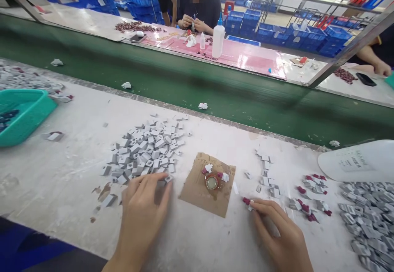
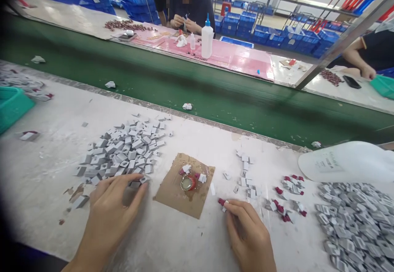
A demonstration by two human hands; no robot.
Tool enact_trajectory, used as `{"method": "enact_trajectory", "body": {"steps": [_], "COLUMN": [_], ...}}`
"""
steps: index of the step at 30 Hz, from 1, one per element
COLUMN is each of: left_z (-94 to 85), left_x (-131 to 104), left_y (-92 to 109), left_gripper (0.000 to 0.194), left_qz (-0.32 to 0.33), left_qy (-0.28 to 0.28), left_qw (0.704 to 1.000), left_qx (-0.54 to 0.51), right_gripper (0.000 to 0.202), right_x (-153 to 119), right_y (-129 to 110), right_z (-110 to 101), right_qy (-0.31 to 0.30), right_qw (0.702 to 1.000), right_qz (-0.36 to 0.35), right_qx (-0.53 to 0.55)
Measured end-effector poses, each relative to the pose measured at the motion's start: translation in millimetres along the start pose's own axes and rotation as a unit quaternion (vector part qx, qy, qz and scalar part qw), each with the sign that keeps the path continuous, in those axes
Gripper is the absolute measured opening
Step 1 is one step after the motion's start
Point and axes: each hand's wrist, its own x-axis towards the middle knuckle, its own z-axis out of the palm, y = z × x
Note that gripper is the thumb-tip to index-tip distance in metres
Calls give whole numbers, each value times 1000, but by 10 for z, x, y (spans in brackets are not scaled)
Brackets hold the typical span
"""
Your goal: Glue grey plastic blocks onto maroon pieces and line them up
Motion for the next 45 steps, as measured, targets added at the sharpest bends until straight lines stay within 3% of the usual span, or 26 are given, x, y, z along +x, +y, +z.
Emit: {"method": "enact_trajectory", "body": {"steps": [5,9,13,19,27,30,33,36,41,45], "left_z": [-16,-32,17,92,55,3,-44,-71,-97,-134], "left_x": [10,15,-6,-41,-35,-58,-38,34,169,254], "left_y": [104,280,389,344,335,349,358,382,479,582], "left_gripper": [16,17,21,26,22,20,27,34,31,40], "left_qz": [2,9,5,9,-63,-159,-244,-273,-295,-337], "left_qy": [-11,-66,-97,-104,-136,-163,-204,-233,-201,-216], "left_qw": [997,982,967,968,951,923,866,814,791,717], "left_qx": [-80,-179,-236,-230,-270,-310,-385,-457,-498,-572], "right_gripper": [20,24,26,27,26,24,22,16,14,14], "right_x": [242,427,504,540,523,522,521,528,568,603], "right_y": [-376,-555,-591,-579,-612,-643,-651,-654,-707,-749], "right_z": [130,324,439,457,440,364,299,276,281,289], "right_qy": [-2,-14,-16,-35,-20,-18,-18,-31,-46,-34], "right_qw": [998,993,993,993,992,990,982,966,936,923], "right_qz": [-11,-53,-70,-86,-62,-22,39,91,147,154], "right_qx": [68,103,98,68,105,138,183,239,317,350]}}
